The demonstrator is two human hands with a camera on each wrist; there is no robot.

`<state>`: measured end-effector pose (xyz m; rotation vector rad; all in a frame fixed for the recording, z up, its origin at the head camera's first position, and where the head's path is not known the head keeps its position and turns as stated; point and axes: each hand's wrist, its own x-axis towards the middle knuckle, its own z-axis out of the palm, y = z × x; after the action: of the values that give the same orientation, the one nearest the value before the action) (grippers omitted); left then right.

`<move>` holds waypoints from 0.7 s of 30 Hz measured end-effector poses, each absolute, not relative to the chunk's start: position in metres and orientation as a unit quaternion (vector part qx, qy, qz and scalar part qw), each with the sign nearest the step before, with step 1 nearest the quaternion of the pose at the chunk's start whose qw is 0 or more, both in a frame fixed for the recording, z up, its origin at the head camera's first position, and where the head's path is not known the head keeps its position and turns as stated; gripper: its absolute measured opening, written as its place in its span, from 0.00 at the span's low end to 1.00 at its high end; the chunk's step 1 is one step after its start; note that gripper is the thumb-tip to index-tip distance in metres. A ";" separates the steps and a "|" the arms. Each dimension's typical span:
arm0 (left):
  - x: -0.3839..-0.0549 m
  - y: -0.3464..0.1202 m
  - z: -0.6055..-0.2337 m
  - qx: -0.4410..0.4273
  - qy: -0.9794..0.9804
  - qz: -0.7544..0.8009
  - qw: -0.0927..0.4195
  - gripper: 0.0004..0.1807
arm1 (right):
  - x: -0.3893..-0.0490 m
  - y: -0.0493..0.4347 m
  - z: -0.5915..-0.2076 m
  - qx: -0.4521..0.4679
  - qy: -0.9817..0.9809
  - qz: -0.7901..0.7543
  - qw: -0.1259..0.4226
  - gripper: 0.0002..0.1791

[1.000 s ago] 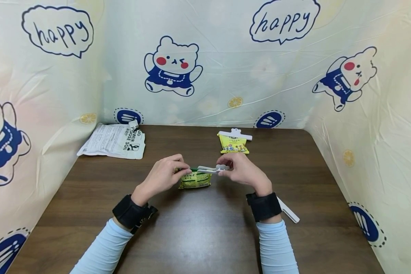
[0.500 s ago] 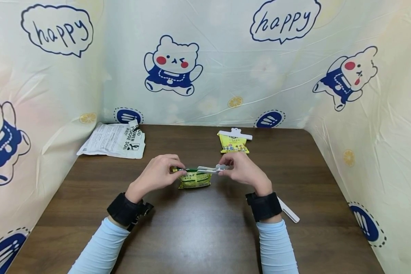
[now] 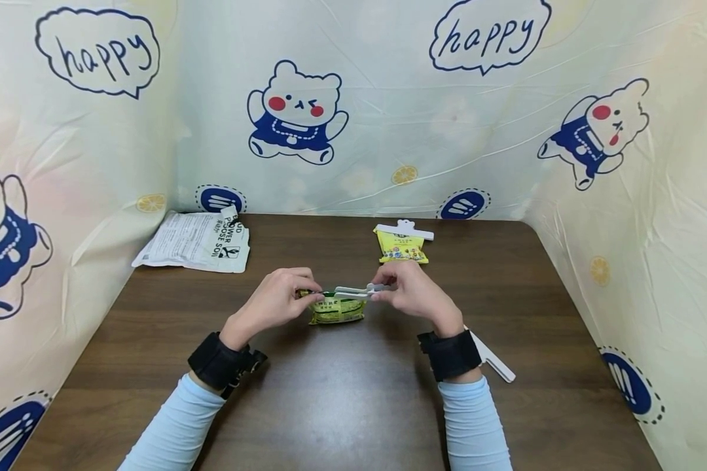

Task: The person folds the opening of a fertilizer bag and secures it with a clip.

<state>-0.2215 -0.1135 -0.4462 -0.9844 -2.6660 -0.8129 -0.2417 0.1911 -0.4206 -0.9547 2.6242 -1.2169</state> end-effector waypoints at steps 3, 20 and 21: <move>-0.221 -0.112 -0.447 -0.331 -0.898 -0.276 0.092 0.03 | -0.241 0.188 -0.420 -0.318 0.860 -0.398 0.046 0.06; -0.221 -0.115 -0.443 -0.308 -0.910 -0.268 0.076 0.04 | -0.239 0.183 -0.420 -0.302 0.872 -0.381 0.058 0.09; -0.222 -0.117 -0.442 -0.305 -0.911 -0.269 0.074 0.04 | -0.239 0.183 -0.420 -0.302 0.872 -0.380 0.059 0.09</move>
<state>-0.2215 -0.1168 -0.4418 -0.9153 -2.7328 -0.8062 -0.2388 0.1831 -0.4201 -0.9143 2.6412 -1.1507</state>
